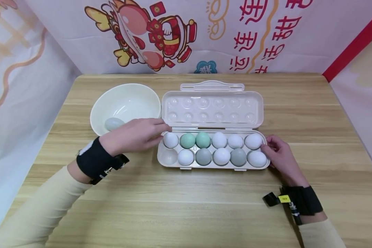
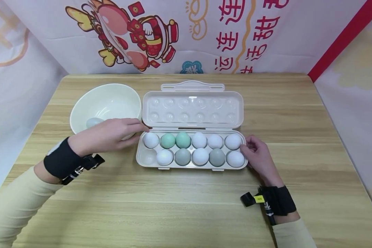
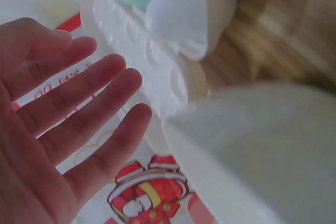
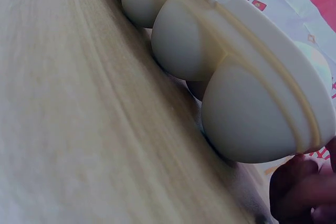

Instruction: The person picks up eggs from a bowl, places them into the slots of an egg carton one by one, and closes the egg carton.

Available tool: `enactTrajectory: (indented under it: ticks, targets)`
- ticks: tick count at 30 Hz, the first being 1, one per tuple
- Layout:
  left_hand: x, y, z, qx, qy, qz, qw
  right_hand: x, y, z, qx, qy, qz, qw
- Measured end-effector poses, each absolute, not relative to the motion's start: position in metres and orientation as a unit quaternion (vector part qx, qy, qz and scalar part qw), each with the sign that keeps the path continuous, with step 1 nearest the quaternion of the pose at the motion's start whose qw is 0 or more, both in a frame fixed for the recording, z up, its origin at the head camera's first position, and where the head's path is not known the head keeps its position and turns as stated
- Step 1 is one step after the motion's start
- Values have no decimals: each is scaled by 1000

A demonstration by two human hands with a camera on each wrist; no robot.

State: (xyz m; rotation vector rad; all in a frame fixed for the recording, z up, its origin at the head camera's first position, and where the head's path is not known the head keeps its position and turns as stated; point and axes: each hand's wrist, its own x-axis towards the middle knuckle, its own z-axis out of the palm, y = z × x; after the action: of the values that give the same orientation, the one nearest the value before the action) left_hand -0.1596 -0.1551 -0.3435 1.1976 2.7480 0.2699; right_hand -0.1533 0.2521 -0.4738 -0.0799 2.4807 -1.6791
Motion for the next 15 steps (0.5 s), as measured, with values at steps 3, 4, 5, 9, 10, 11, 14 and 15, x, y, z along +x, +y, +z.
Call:
enactTrajectory:
  ticks: [3,4,5,9,10,11,14,15]
  targets:
    - [-163,-165,-337,383,915,100,79,-153,252,-474,-36,839,-540,57]
    - [-164,-169,-335,378,916,102,82,-153,252,-474,-38,843,-534,53]
    - [-166,-172,-334,373,919,100,84,-153,251,-474,-40,848,-527,49]
    - [-170,-185,-330,356,924,100,95,-153,250,-474,-40,856,-513,50]
    - [-171,-188,-329,354,925,100,96,-152,250,-474,-39,858,-510,50]
    - [-172,-190,-329,354,925,99,98,-152,250,-473,-38,860,-507,50]
    - [-176,-197,-328,350,926,99,102,-152,249,-471,-39,867,-495,42]
    - [-177,-199,-328,347,927,98,104,-152,249,-470,-39,870,-490,39]
